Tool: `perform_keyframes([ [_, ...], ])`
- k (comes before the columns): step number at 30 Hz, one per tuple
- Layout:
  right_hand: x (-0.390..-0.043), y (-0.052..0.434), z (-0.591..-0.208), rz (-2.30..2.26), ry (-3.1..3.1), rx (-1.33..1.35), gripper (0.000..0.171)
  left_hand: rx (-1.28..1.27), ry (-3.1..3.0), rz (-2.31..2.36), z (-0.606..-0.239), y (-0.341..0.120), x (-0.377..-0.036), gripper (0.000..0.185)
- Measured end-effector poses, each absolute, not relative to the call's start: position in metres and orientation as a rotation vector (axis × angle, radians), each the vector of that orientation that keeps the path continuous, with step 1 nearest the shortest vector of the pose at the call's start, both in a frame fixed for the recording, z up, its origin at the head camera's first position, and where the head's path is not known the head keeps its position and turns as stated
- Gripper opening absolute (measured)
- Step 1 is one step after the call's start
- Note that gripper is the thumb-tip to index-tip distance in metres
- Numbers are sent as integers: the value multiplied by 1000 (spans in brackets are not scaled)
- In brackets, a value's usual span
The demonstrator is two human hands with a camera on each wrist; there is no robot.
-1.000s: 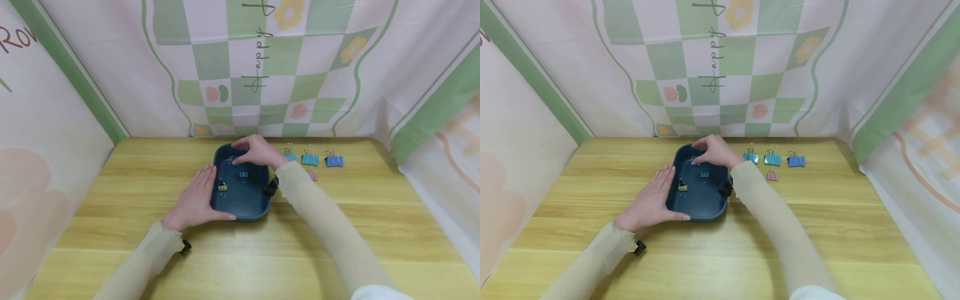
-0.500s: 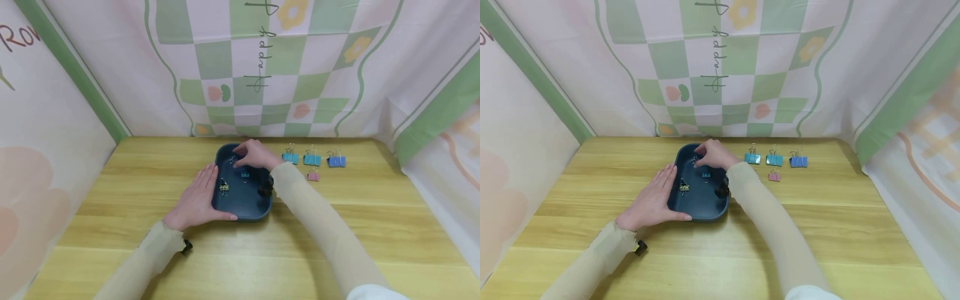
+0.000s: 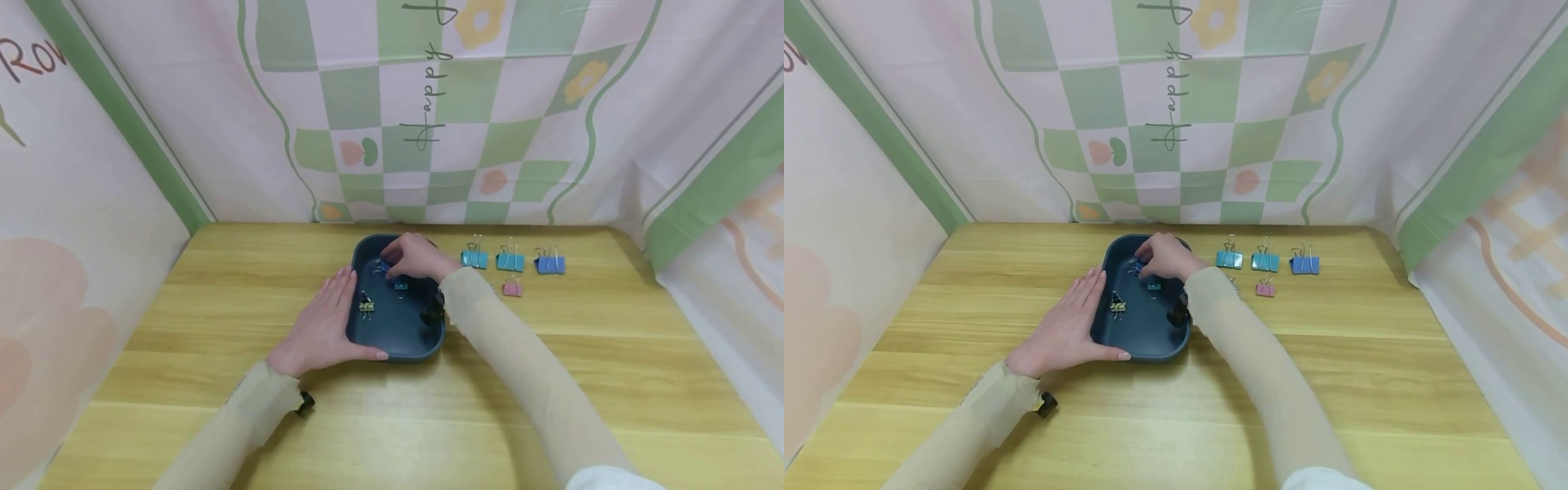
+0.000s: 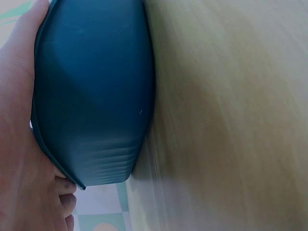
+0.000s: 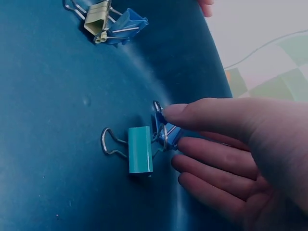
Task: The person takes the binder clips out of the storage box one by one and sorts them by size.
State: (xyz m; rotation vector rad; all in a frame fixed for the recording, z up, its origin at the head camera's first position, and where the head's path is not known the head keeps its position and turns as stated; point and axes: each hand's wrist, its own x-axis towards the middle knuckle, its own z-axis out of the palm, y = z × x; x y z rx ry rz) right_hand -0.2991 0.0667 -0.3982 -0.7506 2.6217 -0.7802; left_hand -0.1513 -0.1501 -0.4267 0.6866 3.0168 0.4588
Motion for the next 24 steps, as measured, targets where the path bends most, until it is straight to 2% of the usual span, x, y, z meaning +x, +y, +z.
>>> perform_keyframes([
  [14, -302, 60, -407, -721, 2652, -794, 42, 696, 3022, 461, -427, -150, -151, 145],
  [24, -300, 60, -408, -612, 2617, -827, 27, 693, 3019, 438, -425, -150, -151, 144],
])
